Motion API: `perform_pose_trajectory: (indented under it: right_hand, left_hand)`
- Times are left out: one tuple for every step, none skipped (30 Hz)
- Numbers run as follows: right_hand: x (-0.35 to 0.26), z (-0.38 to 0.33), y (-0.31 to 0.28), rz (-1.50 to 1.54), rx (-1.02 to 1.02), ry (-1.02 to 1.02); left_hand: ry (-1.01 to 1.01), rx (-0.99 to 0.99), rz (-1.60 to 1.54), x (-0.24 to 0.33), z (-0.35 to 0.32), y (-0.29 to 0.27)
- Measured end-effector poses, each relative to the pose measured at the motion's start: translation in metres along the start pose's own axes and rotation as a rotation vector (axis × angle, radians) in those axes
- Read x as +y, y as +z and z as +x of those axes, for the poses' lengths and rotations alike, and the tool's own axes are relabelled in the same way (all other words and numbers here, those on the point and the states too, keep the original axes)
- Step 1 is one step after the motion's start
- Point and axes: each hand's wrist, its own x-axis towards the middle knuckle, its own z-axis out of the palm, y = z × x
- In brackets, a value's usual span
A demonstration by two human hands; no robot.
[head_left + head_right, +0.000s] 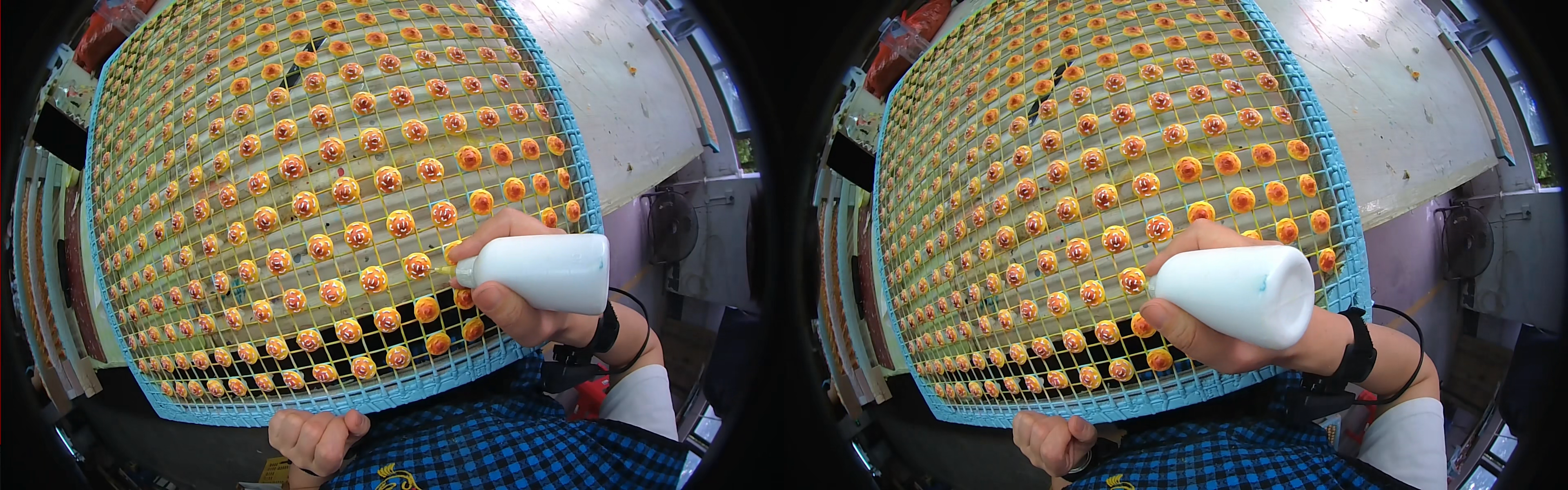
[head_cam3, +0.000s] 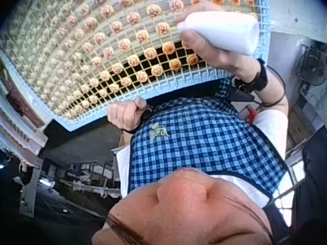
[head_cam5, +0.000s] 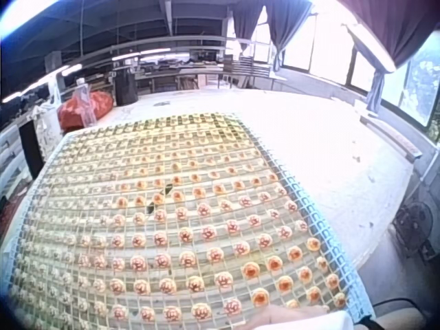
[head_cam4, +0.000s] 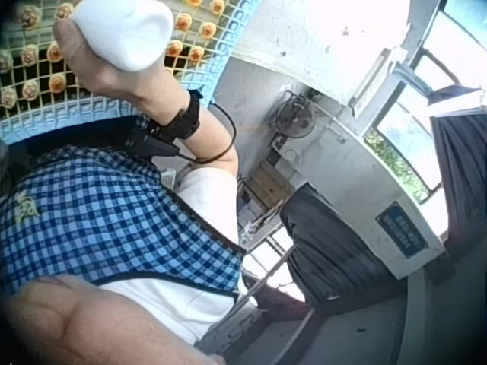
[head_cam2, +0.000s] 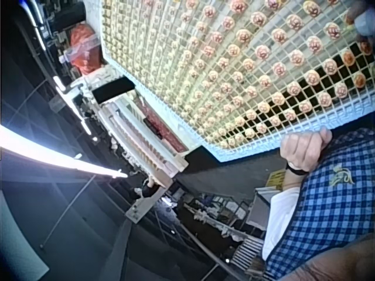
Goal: The recorder uses a squeeze bottle to apply small drops of yellow adhesive to the centers of small orange plastic components arranged in a large grid.
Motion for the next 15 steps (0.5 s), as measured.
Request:
perform_pose_trajectory:
  right_hand:
    - [-0.0001,-0.0013,0.0007,0.028,0.023,0.032]
    - [-0.0001,-0.0020,0.0011,0.056,0.045,0.063]
    - [0.0002,-0.0018,0.0011,0.056,0.045,0.062]
    - [0.0007,-0.0013,0.0009,0.046,0.042,0.048]
    - [0.0009,-0.0010,0.0008,0.036,0.040,0.034]
    - [0.0008,-0.0009,0.0011,0.036,0.039,0.034]
    - [0.0007,-0.0008,0.0016,0.047,0.038,0.047]
    - [0.0006,-0.0006,0.0020,0.058,0.036,0.060]
    - [0.0004,-0.0004,0.0020,0.057,0.037,0.061]
    - [0.0004,-0.0001,0.0019,0.048,0.034,0.043]
    - [0.0004,0.0003,0.0016,0.038,0.031,0.025]
    - [0.0010,0.0008,0.0015,0.040,0.030,0.025]
    - [0.0015,0.0015,0.0012,0.021,0.016,0.010]
    - [0.0017,0.0018,0.0011,0.002,0.003,-0.005]
    - [0.0010,0.0020,0.0010,0.002,0.003,-0.005]
  left_hand:
    - [0.002,0.001,0.002,0.0000,0.0000,0.0002]
    - [0.003,0.002,0.002,-0.0001,0.0003,0.0005]
    - [0.007,0.009,-0.001,-0.0003,0.0003,0.0008]
    - [0.012,0.016,-0.003,-0.0004,0.0003,0.0010]
    - [0.012,0.016,-0.002,-0.0006,0.0000,0.0010]
    - [0.013,0.016,-0.002,-0.0008,-0.0004,0.0008]
    - [0.014,0.016,-0.002,-0.0009,-0.0006,0.0006]
    - [0.014,0.015,-0.001,-0.0007,-0.0002,0.0003]
    - [0.011,0.011,-0.006,-0.0005,0.0007,0.0002]
    - [0.007,0.007,-0.010,-0.0003,0.0012,0.0002]
    - [0.008,0.008,-0.012,-0.0003,0.0014,0.0003]
    - [0.007,0.006,-0.009,-0.0001,0.0014,0.0001]
    - [0.006,0.004,-0.006,0.0000,0.0013,0.0000]
    - [0.006,0.003,-0.005,0.0000,0.0011,-0.0001]
    - [0.003,0.003,-0.003,-0.0001,0.0010,-0.0001]
